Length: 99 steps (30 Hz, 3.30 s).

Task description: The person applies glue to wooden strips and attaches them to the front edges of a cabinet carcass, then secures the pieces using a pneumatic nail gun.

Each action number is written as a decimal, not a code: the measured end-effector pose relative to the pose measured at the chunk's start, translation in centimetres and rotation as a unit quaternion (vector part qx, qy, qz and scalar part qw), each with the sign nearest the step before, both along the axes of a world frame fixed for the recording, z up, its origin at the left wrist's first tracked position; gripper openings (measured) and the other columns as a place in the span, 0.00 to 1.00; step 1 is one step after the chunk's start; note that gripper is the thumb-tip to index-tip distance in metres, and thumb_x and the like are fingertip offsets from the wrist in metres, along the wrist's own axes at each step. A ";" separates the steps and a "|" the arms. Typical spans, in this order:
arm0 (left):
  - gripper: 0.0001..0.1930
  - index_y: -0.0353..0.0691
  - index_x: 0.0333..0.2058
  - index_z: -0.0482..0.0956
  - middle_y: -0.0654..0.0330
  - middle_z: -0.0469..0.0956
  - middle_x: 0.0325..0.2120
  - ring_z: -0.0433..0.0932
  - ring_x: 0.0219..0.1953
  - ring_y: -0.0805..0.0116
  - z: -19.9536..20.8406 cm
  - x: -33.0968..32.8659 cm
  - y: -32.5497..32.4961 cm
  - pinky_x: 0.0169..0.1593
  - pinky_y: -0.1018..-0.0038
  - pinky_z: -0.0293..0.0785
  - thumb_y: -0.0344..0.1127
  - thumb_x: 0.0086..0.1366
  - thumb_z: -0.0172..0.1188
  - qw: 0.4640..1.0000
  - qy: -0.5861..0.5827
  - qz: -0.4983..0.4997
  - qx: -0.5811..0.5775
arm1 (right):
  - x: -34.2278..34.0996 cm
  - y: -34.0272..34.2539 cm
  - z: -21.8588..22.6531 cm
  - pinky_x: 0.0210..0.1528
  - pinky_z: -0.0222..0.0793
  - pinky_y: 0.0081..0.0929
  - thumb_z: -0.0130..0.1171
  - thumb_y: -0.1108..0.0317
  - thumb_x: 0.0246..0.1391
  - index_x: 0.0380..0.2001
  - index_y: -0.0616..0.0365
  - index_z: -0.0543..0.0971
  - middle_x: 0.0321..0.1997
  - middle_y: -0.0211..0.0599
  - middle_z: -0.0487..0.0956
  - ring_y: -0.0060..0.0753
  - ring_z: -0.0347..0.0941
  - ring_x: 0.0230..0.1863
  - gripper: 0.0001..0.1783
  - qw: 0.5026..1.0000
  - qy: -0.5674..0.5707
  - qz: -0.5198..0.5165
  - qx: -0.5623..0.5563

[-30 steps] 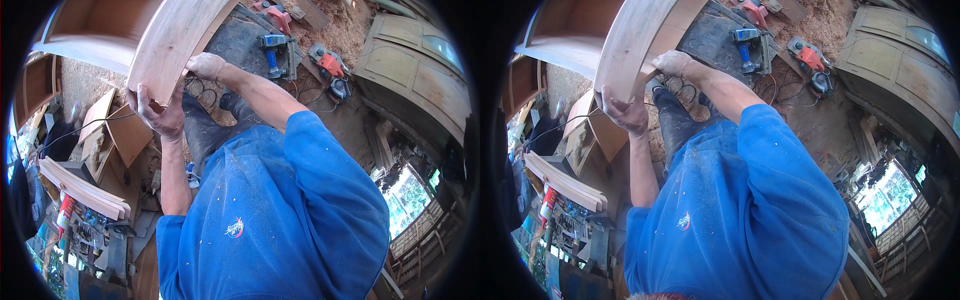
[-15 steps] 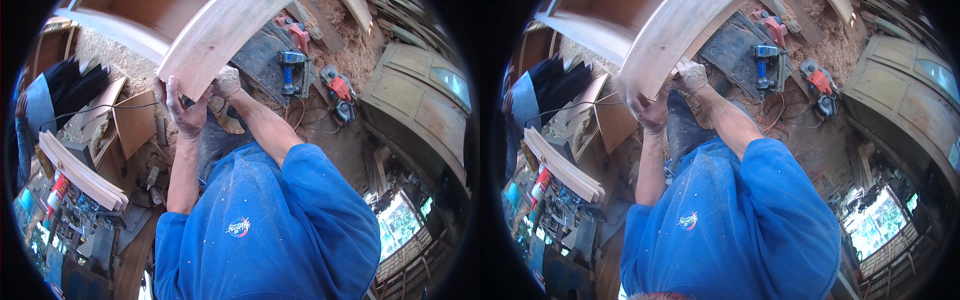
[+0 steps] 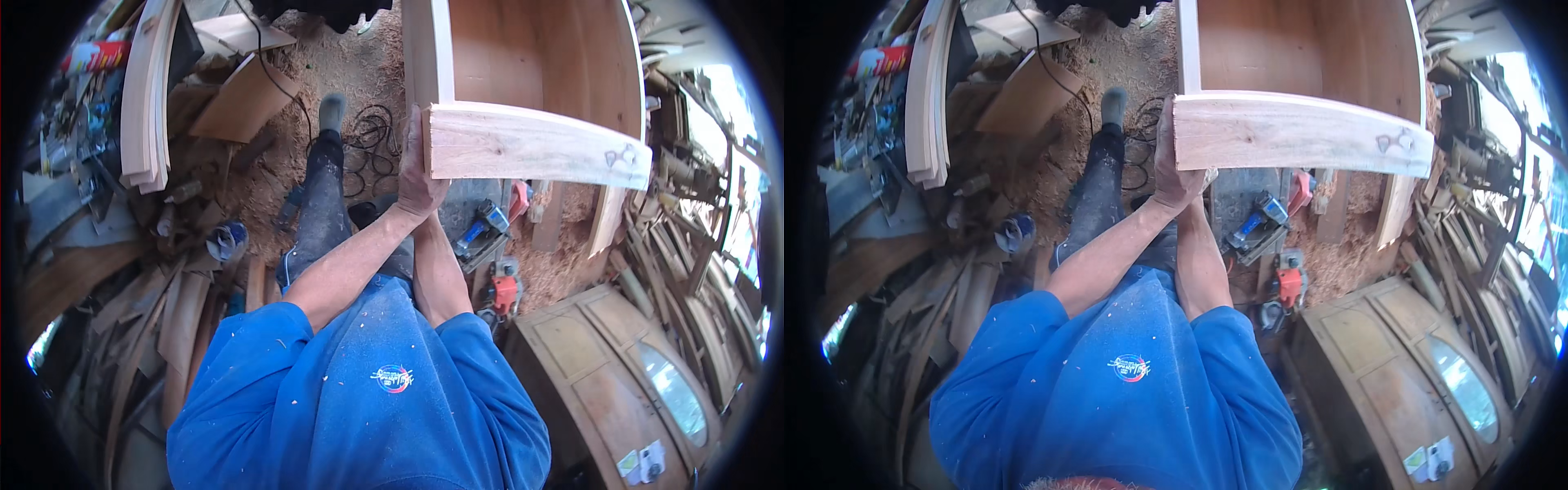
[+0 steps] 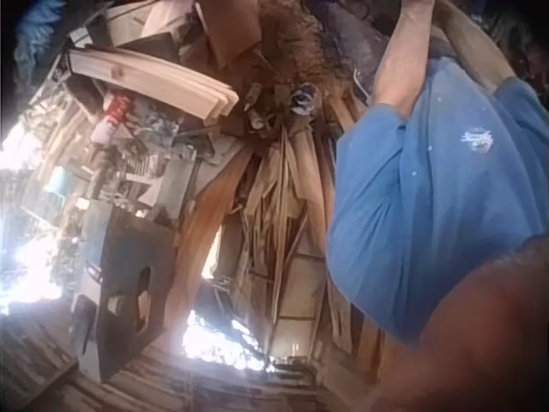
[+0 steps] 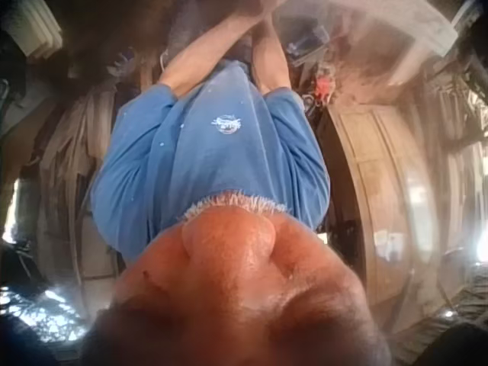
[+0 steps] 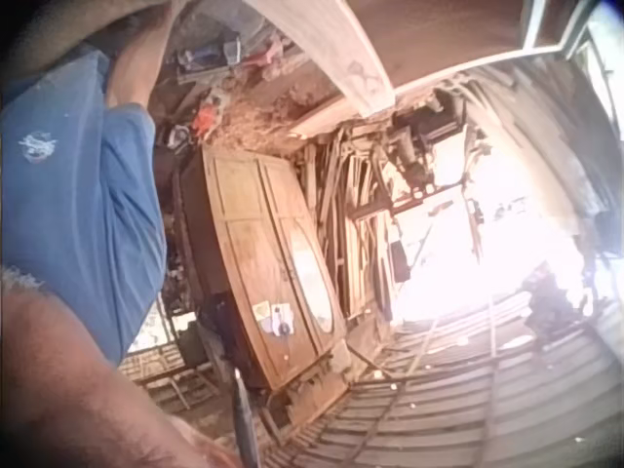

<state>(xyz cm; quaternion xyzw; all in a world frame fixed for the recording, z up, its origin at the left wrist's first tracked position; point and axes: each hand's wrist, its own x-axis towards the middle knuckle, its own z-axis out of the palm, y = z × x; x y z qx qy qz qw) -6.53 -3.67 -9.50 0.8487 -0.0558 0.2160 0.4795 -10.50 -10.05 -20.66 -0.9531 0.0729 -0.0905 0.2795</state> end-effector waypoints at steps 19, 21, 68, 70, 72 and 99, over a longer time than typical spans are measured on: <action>0.41 0.29 0.71 0.54 0.36 0.55 0.70 0.58 0.70 0.33 0.5 -0.3 -0.2 0.70 0.52 0.62 0.36 0.65 0.64 0.997 0.032 -0.037 -0.061 | 4.2 -13.2 26.6 0.67 0.64 0.50 0.77 0.42 0.40 0.59 0.40 0.77 0.61 0.44 0.72 0.52 0.67 0.65 0.42 0.933 -0.134 0.286 -0.176; 0.43 0.27 0.71 0.52 0.35 0.54 0.69 0.57 0.71 0.33 0.9 0.3 -0.1 0.71 0.51 0.60 0.37 0.64 0.65 0.997 0.025 -0.050 -0.055 | 5.3 -12.0 27.4 0.70 0.61 0.50 0.78 0.42 0.38 0.62 0.34 0.75 0.66 0.45 0.68 0.52 0.65 0.69 0.45 0.910 -0.110 0.357 -0.181; 0.15 0.30 0.40 0.80 0.49 0.83 0.36 0.83 0.39 0.49 -1.5 -0.4 -1.4 0.46 0.60 0.77 0.30 0.56 0.69 0.998 -0.055 -0.013 -0.012 | 1.9 -0.1 -3.1 0.43 0.76 0.47 0.60 0.63 0.53 0.40 0.54 0.76 0.40 0.44 0.78 0.52 0.79 0.44 0.12 0.991 -0.039 -0.062 0.110; 0.14 0.30 0.39 0.81 0.49 0.84 0.35 0.83 0.39 0.50 -2.1 -0.3 -1.2 0.46 0.60 0.77 0.30 0.56 0.69 0.999 -0.041 -0.019 -0.020 | 1.6 -0.3 -3.3 0.43 0.76 0.47 0.61 0.64 0.51 0.41 0.54 0.77 0.39 0.45 0.78 0.52 0.79 0.43 0.13 0.993 -0.042 -0.046 0.100; 0.13 0.30 0.38 0.81 0.49 0.84 0.35 0.84 0.40 0.51 -2.5 -0.4 -0.8 0.46 0.60 0.77 0.30 0.56 0.68 0.999 -0.027 -0.028 -0.033 | 1.5 0.1 -2.9 0.43 0.76 0.47 0.61 0.64 0.51 0.42 0.55 0.77 0.40 0.46 0.78 0.53 0.79 0.44 0.14 0.994 -0.032 -0.043 0.100; 0.05 0.22 0.34 0.76 0.55 0.79 0.26 0.76 0.19 0.69 1.1 -1.6 -3.4 0.18 0.75 0.73 0.16 0.68 0.52 0.905 0.207 -0.068 -0.365 | 0.4 -26.6 19.8 0.44 0.77 0.29 0.62 0.56 0.62 0.67 0.67 0.65 0.48 0.45 0.79 0.33 0.78 0.44 0.37 0.731 -0.200 -0.324 0.566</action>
